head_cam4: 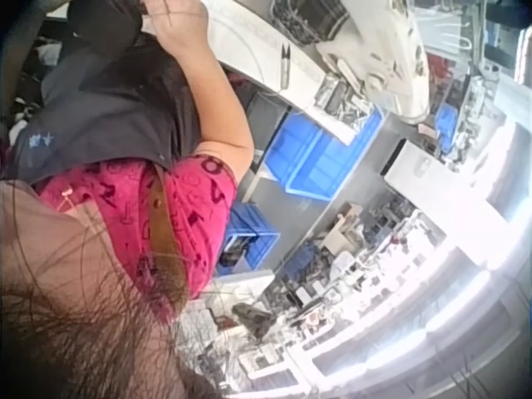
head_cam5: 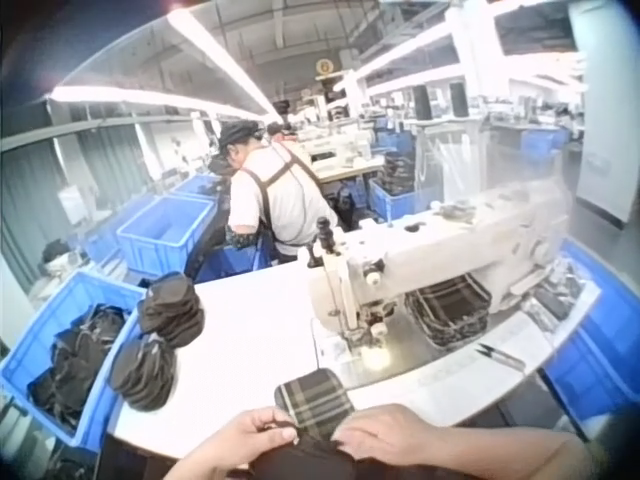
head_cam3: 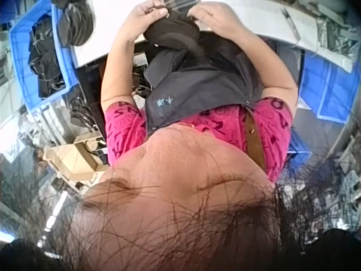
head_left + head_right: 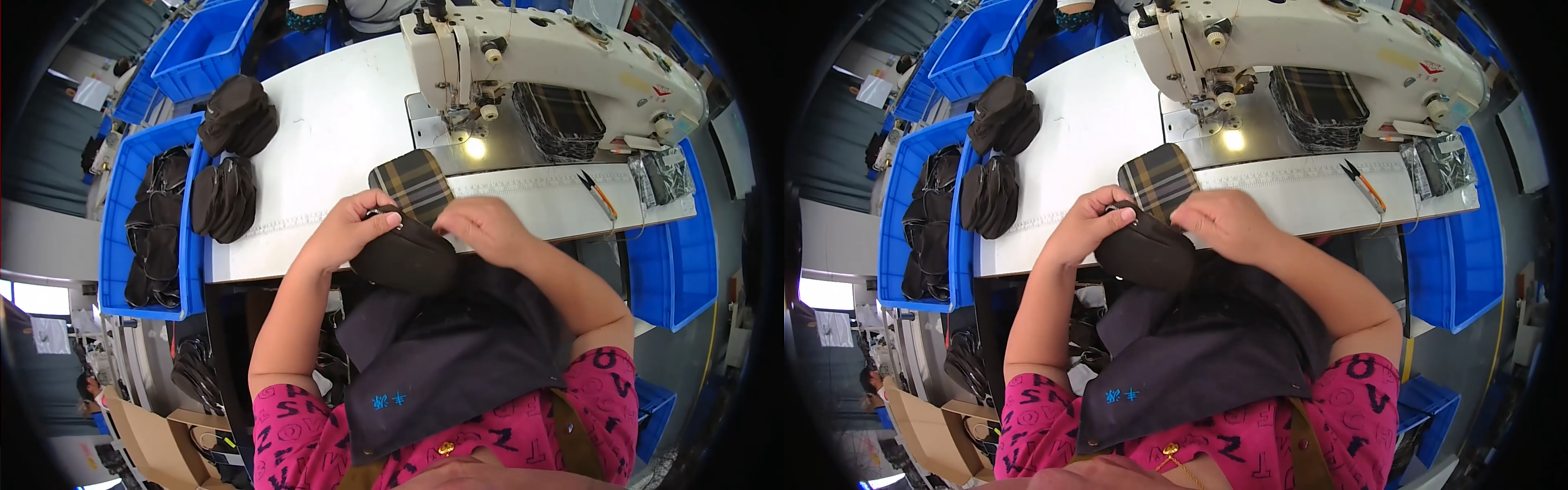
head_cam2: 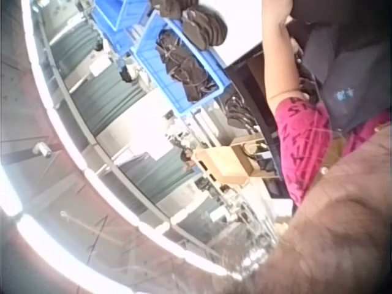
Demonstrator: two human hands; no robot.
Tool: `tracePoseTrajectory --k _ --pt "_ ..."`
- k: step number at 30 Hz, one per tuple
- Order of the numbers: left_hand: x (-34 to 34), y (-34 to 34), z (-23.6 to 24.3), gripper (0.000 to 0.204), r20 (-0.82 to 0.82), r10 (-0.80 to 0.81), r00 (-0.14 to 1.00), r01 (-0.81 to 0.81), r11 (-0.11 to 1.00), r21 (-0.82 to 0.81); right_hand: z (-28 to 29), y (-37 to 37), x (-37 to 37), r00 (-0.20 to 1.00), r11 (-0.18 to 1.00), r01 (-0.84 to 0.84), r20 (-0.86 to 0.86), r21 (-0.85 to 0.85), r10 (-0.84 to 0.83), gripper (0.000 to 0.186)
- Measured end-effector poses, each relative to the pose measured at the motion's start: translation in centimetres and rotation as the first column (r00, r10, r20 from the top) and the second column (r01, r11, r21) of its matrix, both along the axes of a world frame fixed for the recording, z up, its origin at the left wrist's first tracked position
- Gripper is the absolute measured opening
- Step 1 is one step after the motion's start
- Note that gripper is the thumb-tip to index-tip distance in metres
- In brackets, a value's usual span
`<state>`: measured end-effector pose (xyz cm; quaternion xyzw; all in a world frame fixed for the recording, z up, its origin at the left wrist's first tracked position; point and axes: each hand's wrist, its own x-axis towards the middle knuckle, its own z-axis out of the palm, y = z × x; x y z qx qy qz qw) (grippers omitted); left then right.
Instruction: Sewing small leather pieces together using an industrial sewing machine.
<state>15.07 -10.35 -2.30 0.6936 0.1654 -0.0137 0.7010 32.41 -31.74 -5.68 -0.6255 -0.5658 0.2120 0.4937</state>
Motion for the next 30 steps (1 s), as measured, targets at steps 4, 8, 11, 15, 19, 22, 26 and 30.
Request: tracePoseTrajectory --k 4,8,11,15,19,22,26,30 --pt "2.8 3.0 1.4 0.012 -0.064 -0.108 0.992 0.114 0.988 0.100 -0.5 1.4 3.3 0.851 0.999 0.032 0.524 0.022 -0.039 0.029" --pt "7.2 4.3 2.3 0.017 -0.137 -0.187 0.973 0.205 0.969 0.135 -1.2 2.3 4.6 0.498 0.996 -0.031 0.866 0.079 -0.053 0.048" --pt "10.8 5.1 1.6 0.020 -0.203 -0.209 0.957 0.272 0.889 0.368 -1.8 2.1 5.0 0.499 1.000 0.002 0.867 0.010 -0.010 0.058" --pt "14.0 5.0 0.5 0.017 -0.266 -0.256 0.930 0.365 0.742 0.562 -2.0 1.9 5.5 0.393 1.000 0.002 0.919 -0.012 0.010 0.048" --pt "14.9 4.4 -1.4 0.017 -0.190 -0.270 0.944 0.327 0.695 0.640 -2.5 2.6 7.4 0.372 0.987 -0.135 0.928 0.083 -0.027 0.030" --pt "15.1 4.4 -1.5 0.016 -0.166 -0.312 0.936 0.341 0.672 0.658 -2.8 3.4 8.7 0.371 0.975 -0.189 0.928 0.119 -0.042 0.019" --pt "15.0 4.4 -1.6 0.016 -0.162 -0.321 0.933 0.354 0.736 0.577 -2.5 4.5 9.0 0.491 0.971 -0.121 0.863 0.208 -0.124 0.013" --pt "14.9 4.9 -1.8 0.017 -0.134 -0.300 0.944 0.324 0.777 0.540 -2.3 5.3 9.4 0.542 0.960 -0.008 0.808 0.279 -0.231 0.015"
